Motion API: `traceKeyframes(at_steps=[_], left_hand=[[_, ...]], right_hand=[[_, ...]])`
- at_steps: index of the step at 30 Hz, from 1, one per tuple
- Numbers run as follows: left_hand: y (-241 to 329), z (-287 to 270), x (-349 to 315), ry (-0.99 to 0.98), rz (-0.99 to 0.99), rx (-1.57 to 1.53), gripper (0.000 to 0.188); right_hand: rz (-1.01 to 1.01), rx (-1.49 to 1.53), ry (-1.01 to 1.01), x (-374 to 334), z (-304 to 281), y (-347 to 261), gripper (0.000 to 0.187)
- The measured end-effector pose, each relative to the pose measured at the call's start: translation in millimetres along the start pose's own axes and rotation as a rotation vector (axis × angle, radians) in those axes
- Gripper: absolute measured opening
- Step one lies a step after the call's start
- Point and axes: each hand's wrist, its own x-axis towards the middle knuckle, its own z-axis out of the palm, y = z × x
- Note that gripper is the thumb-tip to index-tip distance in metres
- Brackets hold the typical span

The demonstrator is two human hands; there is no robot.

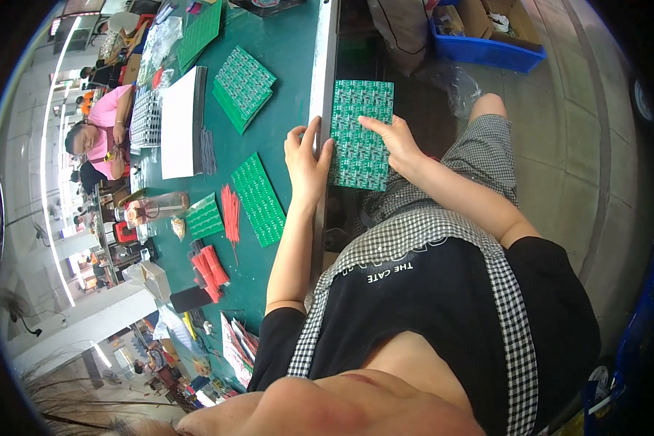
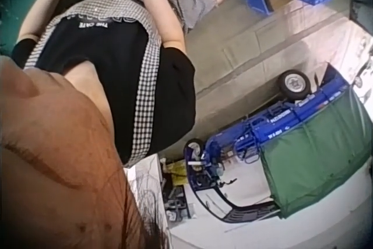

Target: Inspecting and stacking green printed circuit boards at an assembly line workbench.

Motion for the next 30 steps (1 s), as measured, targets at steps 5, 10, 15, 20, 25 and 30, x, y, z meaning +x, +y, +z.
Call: traceKeyframes(at_steps=[5, 10, 15, 20, 25, 30], left_hand=[[-2, 1, 0, 0.004, 0.003, 0.0, 0.045], [-1, 5, 1, -0.043, 0.19, 0.203, 0.045], [2, 7, 4, -0.184, 0.117, 0.205, 0.053], [6, 5, 5, -0.184, 0.129, 0.198, 0.051], [3, 5, 5, -0.192, 0.123, 0.215, 0.052], [2, 5, 6, -0.183, 0.114, 0.232, 0.052]], right_hand=[[-0.019, 0.017, -0.006, 1, 4, 1, 0.019], [0.122, 0.12, -0.161, 8, 2, 1, 0.026], [0.225, 0.25, -0.24, 25, -12, 18, 0.029], [0.185, 0.278, -0.286, 33, -18, 28, 0.029], [0.189, 0.289, -0.298, 30, -16, 26, 0.028], [0.183, 0.114, -0.151, 13, -2, 2, 0.029]])
